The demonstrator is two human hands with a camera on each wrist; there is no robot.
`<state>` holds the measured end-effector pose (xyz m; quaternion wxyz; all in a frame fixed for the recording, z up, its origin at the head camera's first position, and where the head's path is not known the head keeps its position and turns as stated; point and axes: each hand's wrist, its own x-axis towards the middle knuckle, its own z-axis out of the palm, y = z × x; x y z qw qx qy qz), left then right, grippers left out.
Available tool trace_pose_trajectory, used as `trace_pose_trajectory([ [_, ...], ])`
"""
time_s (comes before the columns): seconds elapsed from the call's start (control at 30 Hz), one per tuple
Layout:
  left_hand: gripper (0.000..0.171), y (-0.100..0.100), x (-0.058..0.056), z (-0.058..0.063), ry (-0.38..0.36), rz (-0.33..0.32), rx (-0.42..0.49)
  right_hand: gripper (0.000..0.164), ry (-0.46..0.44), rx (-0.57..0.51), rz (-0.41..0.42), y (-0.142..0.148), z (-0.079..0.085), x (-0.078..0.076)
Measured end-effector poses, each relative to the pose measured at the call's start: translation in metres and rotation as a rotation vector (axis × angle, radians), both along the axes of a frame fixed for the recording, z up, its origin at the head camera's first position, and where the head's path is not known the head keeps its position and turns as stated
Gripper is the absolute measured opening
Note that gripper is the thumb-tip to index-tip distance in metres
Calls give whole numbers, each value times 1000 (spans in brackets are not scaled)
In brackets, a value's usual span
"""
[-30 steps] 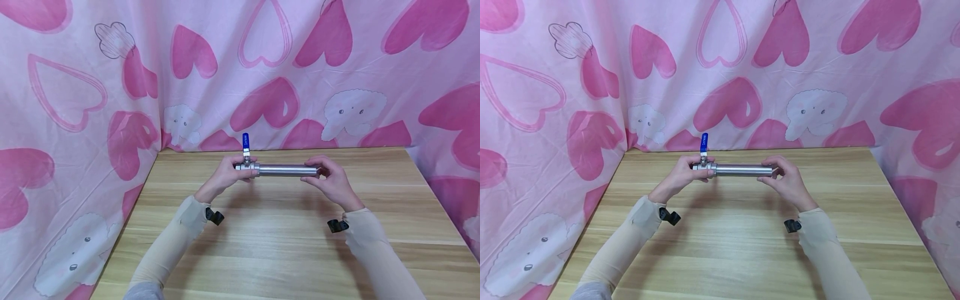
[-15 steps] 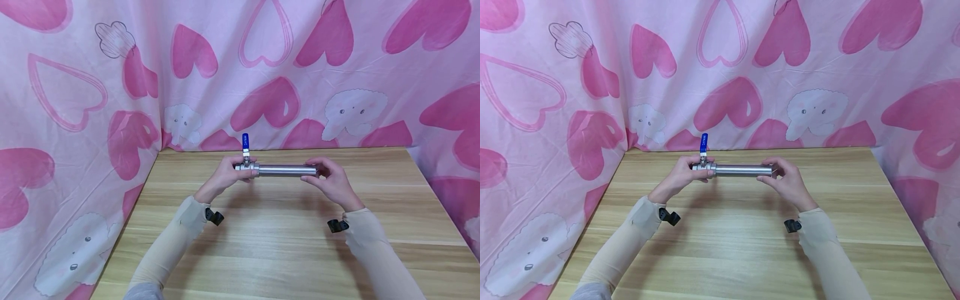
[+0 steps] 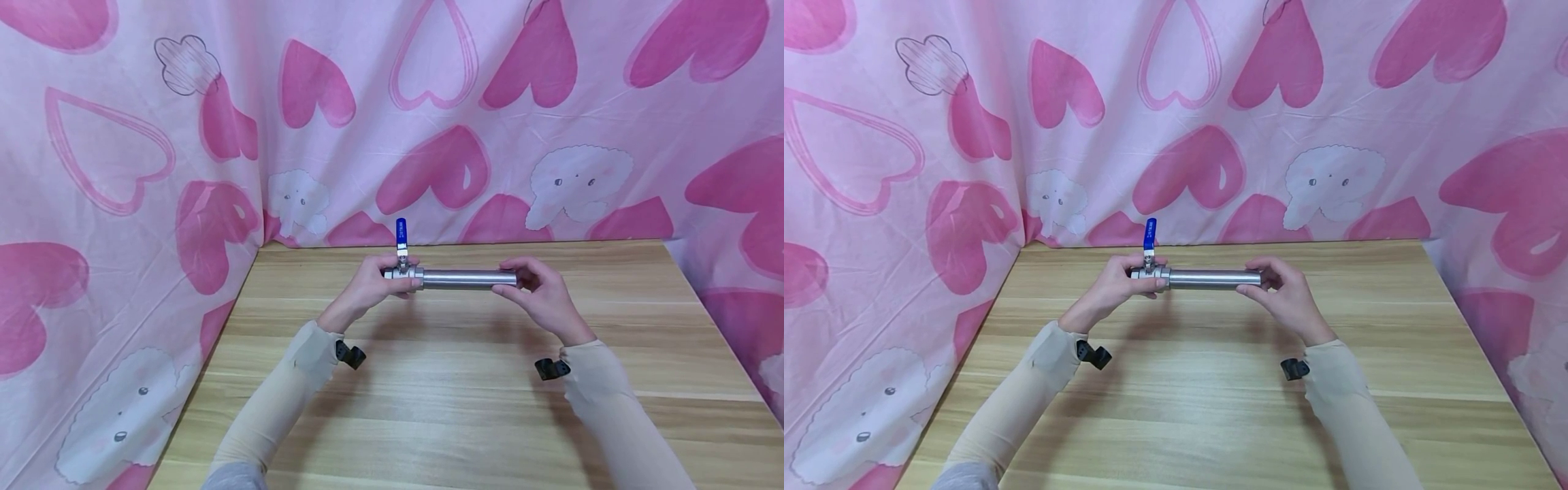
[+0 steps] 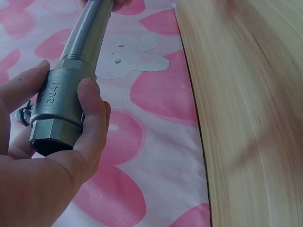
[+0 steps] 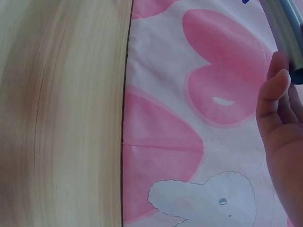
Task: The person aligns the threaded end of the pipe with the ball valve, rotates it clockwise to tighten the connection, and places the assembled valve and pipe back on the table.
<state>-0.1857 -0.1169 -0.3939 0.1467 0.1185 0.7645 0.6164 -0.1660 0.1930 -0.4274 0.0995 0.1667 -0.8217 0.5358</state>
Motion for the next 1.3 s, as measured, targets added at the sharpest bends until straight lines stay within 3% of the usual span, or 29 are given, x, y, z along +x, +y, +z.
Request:
trace_pose_trajectory([
  [0.23, 38, 1, 1, 1, 23, -6, -25, 38, -19, 1, 4, 2, 0, 1],
  [0.43, 38, 2, 2, 2, -2, 8, -7, 34, -40, 1, 14, 2, 1, 1],
  [0.83, 38, 3, 2, 1, 1, 0, -29, 27, -122, 69, -14, 3, -1, -1],
  [1.3, 39, 4, 3, -2, 27, -23, -36, 30, -185, 73, -27, 2, 2, -1],
])
